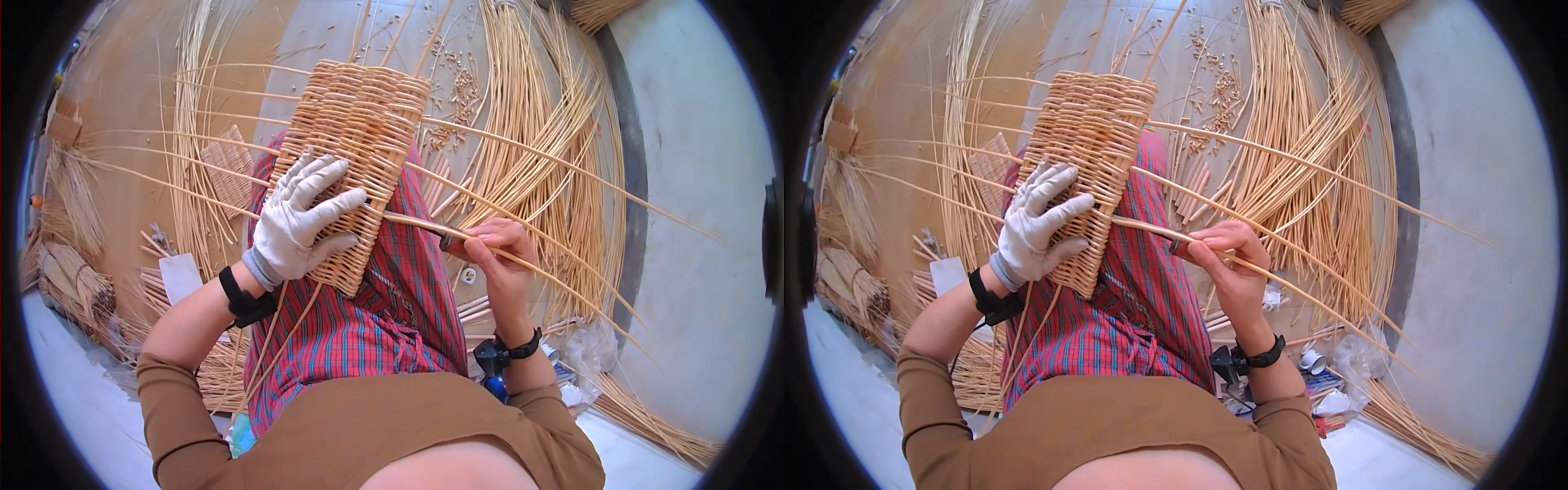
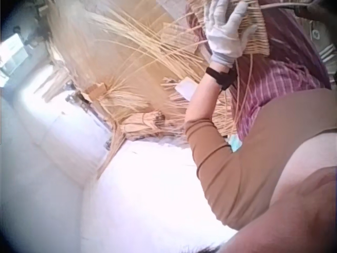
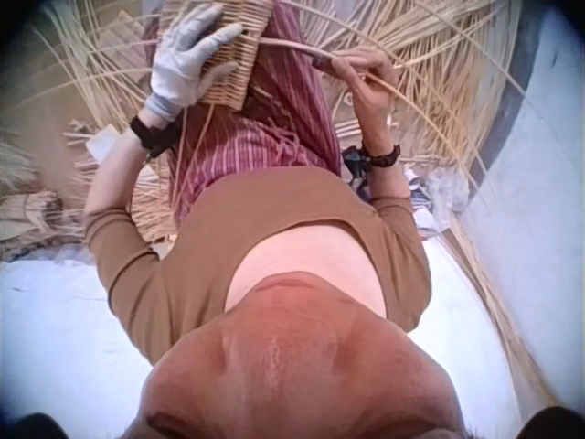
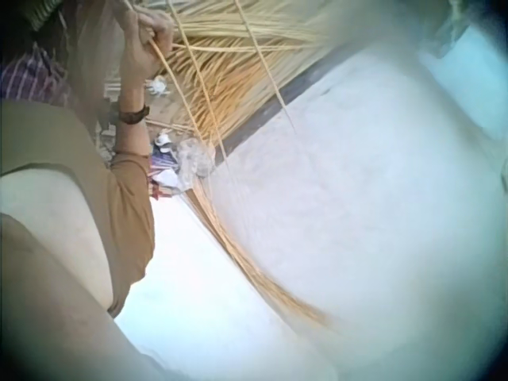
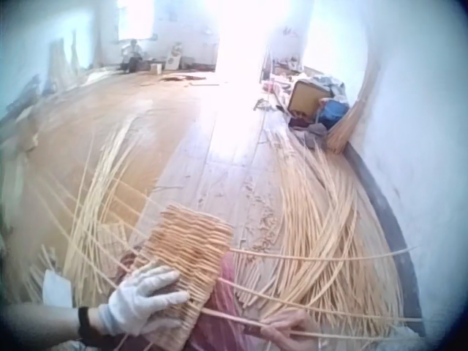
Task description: Weaving a small rectangular basket from thin wooden strips and trimming the edges with a knife.
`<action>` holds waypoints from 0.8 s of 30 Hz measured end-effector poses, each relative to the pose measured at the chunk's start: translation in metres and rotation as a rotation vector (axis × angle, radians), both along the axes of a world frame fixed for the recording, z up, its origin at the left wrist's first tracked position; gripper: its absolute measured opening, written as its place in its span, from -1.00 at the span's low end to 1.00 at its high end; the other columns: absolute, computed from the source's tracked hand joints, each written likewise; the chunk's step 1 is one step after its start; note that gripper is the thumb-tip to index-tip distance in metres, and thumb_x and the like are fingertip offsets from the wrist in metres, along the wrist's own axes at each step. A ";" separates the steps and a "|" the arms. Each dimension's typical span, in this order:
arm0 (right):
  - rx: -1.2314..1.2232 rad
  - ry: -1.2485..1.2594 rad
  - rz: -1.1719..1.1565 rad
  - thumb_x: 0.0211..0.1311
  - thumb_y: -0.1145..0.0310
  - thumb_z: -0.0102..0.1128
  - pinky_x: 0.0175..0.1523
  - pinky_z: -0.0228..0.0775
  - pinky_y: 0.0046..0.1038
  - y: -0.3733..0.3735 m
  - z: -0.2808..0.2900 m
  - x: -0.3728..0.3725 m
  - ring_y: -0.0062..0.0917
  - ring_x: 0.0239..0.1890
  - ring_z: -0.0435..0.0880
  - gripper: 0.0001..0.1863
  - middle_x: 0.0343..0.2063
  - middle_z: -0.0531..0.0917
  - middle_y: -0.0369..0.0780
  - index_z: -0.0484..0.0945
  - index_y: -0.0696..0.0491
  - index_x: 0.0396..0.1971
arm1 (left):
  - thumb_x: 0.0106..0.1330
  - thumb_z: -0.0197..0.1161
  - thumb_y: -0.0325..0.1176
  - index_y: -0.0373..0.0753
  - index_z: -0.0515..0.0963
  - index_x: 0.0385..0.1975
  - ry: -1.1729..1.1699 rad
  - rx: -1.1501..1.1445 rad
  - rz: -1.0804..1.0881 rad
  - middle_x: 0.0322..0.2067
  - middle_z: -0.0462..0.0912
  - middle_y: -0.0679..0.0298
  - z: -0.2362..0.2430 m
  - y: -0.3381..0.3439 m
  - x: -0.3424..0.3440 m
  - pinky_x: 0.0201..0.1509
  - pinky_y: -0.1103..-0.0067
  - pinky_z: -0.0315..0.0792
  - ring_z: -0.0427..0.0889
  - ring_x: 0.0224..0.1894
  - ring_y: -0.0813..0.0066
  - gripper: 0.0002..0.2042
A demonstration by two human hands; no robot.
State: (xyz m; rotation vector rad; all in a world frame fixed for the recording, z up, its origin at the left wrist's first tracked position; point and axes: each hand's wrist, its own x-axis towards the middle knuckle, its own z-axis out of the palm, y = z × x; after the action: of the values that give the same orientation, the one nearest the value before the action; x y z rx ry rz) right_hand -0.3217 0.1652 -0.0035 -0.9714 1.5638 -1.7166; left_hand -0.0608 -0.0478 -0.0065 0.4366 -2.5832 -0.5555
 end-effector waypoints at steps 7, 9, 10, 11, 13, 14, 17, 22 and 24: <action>0.075 -0.026 0.000 0.29 0.63 0.47 0.13 0.55 -0.37 -0.003 0.004 0.001 -0.45 -0.05 0.73 -0.86 -0.19 0.81 -0.17 0.66 0.12 -0.26 | 0.21 0.56 -0.06 0.07 0.62 0.31 0.033 -0.014 -0.023 0.43 0.48 0.10 -0.004 0.000 -0.004 0.64 0.05 0.22 0.43 0.49 -0.02 -0.39; 0.152 0.073 0.064 0.42 0.53 0.35 0.09 0.59 -0.35 -0.013 0.015 0.004 -0.41 -0.04 0.76 -0.90 -0.13 0.81 -0.14 0.75 0.15 -0.14 | 0.22 0.56 -0.07 0.07 0.62 0.32 0.054 0.013 -0.030 0.44 0.47 0.12 -0.007 -0.001 -0.001 0.67 0.01 0.15 0.40 0.51 -0.02 -0.39; 0.245 0.109 0.174 0.49 0.47 0.27 0.04 0.62 -0.35 -0.019 0.026 0.004 -0.39 -0.03 0.77 -0.83 -0.10 0.82 -0.12 0.77 0.16 -0.07 | 0.21 0.56 -0.07 0.07 0.62 0.32 0.044 -0.009 -0.032 0.45 0.46 0.12 -0.007 -0.003 0.002 0.68 -0.02 0.10 0.38 0.52 -0.01 -0.38; 0.339 0.145 0.283 0.55 0.41 0.18 0.00 0.64 -0.35 -0.025 0.032 0.002 -0.36 -0.02 0.78 -0.75 -0.07 0.82 -0.09 0.78 0.18 -0.01 | 0.20 0.57 -0.08 0.07 0.62 0.32 0.034 -0.031 -0.033 0.46 0.45 0.12 -0.008 -0.003 0.004 0.69 -0.05 0.06 0.37 0.54 -0.01 -0.37; 0.216 0.411 0.358 0.61 0.34 0.07 -0.10 0.65 -0.38 -0.031 0.029 -0.008 -0.36 -0.09 0.81 -0.67 -0.10 0.83 -0.07 0.76 0.17 0.06 | 0.16 0.59 -0.09 0.05 0.62 0.31 0.037 0.006 -0.022 0.46 0.45 0.11 -0.010 -0.001 0.003 0.70 -0.09 -0.02 0.33 0.56 -0.01 -0.36; 0.309 0.435 0.384 0.60 0.34 0.09 -0.14 0.65 -0.39 -0.031 0.033 -0.008 -0.34 -0.16 0.82 -0.68 -0.15 0.83 -0.07 0.77 0.15 0.06 | 0.16 0.60 -0.10 0.04 0.62 0.31 0.051 0.019 -0.032 0.46 0.44 0.10 -0.011 -0.002 0.003 0.70 -0.09 -0.01 0.32 0.56 -0.02 -0.35; 0.390 0.523 0.401 0.57 0.32 0.15 -0.19 0.62 -0.40 -0.030 0.031 -0.010 -0.33 -0.32 0.82 -0.71 -0.26 0.82 -0.08 0.79 0.07 0.07 | 0.14 0.61 -0.10 0.01 0.63 0.30 0.080 0.025 -0.047 0.47 0.43 0.09 -0.017 -0.001 0.002 0.70 -0.07 -0.01 0.30 0.58 -0.04 -0.35; 0.494 0.621 0.546 0.45 0.22 0.35 -0.16 0.62 -0.38 -0.036 0.046 -0.015 -0.37 -0.28 0.83 -0.58 -0.28 0.81 -0.19 0.66 -0.11 0.26 | 0.15 0.60 -0.08 0.00 0.60 0.32 0.055 0.027 -0.050 0.45 0.44 0.10 -0.013 -0.003 0.001 0.70 -0.06 -0.01 0.30 0.57 -0.05 -0.33; 0.639 0.681 0.614 0.42 0.22 0.39 -0.17 0.62 -0.37 -0.042 0.061 -0.019 -0.40 -0.27 0.83 -0.58 -0.30 0.80 -0.22 0.64 -0.13 0.24 | 0.17 0.59 -0.03 -0.04 0.51 0.41 0.052 0.051 -0.023 0.44 0.46 0.12 -0.015 -0.002 0.001 0.71 -0.02 0.00 0.33 0.56 -0.02 -0.24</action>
State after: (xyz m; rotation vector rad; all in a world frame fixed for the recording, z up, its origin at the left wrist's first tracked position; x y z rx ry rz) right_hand -0.3411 0.1229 0.0573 -1.5396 1.7707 -0.4178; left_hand -0.0600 -0.0496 -0.0214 0.4040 -2.5322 -0.6334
